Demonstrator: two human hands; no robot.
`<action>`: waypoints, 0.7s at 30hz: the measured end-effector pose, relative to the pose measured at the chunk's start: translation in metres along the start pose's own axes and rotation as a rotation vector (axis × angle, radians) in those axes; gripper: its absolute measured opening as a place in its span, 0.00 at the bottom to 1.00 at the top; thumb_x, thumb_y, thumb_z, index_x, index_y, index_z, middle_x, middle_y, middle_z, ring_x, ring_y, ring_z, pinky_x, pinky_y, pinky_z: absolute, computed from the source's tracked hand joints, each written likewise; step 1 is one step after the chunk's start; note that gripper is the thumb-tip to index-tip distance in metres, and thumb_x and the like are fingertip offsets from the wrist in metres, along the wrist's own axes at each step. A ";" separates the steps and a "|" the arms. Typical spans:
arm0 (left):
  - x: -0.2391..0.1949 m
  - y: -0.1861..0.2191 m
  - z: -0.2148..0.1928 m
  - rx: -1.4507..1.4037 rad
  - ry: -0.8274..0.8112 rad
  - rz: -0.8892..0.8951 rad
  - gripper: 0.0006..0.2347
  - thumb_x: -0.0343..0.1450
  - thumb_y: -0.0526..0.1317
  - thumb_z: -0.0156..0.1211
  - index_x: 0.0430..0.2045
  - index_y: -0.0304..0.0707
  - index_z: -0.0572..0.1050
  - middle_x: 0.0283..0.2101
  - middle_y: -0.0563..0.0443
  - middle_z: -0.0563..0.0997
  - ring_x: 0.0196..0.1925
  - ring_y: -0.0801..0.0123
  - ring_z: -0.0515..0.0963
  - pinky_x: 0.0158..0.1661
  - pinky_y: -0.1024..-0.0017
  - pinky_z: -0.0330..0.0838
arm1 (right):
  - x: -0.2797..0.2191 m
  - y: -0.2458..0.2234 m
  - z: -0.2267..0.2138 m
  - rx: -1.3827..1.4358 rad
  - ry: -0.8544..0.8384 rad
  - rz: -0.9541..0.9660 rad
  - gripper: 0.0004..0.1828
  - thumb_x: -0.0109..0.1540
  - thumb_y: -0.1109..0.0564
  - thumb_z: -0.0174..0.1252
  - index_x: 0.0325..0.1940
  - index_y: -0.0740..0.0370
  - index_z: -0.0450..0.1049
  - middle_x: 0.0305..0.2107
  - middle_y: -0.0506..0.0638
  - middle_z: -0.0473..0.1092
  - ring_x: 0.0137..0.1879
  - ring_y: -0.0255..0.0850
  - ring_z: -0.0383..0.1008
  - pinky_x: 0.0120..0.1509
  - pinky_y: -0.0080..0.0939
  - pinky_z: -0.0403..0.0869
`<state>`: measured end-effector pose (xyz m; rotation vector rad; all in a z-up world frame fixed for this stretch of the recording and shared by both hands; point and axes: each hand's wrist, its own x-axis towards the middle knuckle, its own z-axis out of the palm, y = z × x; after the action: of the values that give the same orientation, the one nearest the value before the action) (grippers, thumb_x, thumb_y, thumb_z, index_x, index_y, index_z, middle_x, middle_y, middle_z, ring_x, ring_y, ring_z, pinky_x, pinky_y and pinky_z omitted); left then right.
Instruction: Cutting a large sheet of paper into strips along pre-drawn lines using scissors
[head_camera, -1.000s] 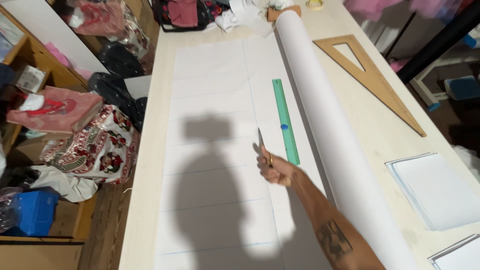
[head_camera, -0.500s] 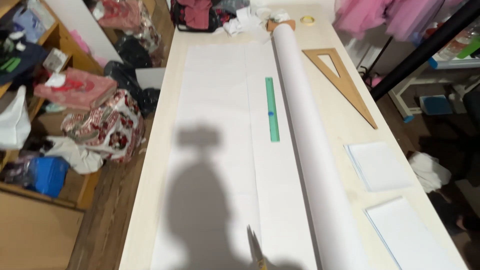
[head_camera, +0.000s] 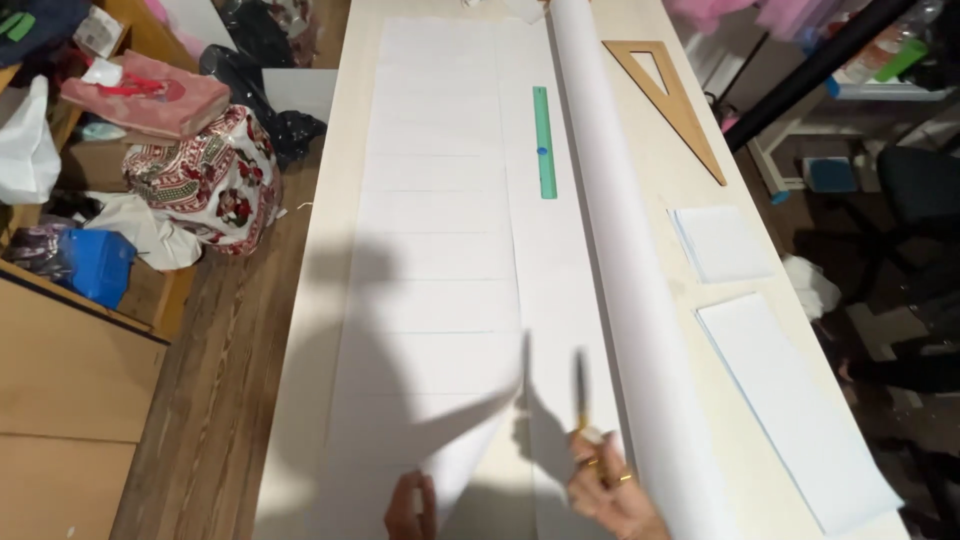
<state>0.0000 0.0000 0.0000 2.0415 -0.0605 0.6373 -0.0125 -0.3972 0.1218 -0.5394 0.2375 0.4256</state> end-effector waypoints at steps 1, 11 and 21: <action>0.048 0.009 0.007 -0.010 -0.009 0.002 0.08 0.81 0.42 0.62 0.43 0.36 0.84 0.39 0.46 0.88 0.38 0.56 0.87 0.43 0.64 0.82 | -0.007 -0.003 0.002 -0.070 0.044 -0.217 0.41 0.74 0.20 0.47 0.69 0.54 0.80 0.11 0.36 0.48 0.18 0.35 0.51 0.23 0.41 0.59; 0.162 0.031 -0.094 -0.358 -0.433 0.260 0.07 0.80 0.37 0.65 0.32 0.37 0.79 0.38 0.43 0.88 0.41 0.54 0.89 0.44 0.62 0.80 | -0.092 0.107 0.109 -0.022 0.274 -0.782 0.35 0.78 0.20 0.54 0.51 0.55 0.73 0.10 0.37 0.49 0.21 0.31 0.39 0.25 0.40 0.42; 0.094 0.071 -0.167 -0.310 -1.445 0.493 0.11 0.87 0.45 0.63 0.56 0.39 0.86 0.54 0.45 0.90 0.53 0.58 0.88 0.66 0.51 0.74 | -0.111 0.173 0.235 -0.495 0.179 -0.950 0.20 0.80 0.36 0.55 0.66 0.47 0.63 0.20 0.46 0.69 0.25 0.38 0.61 0.35 0.42 0.68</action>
<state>-0.0084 0.1177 0.1666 1.7658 -1.4095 -0.6525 -0.1639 -0.1728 0.2770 -1.0984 0.0229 -0.5089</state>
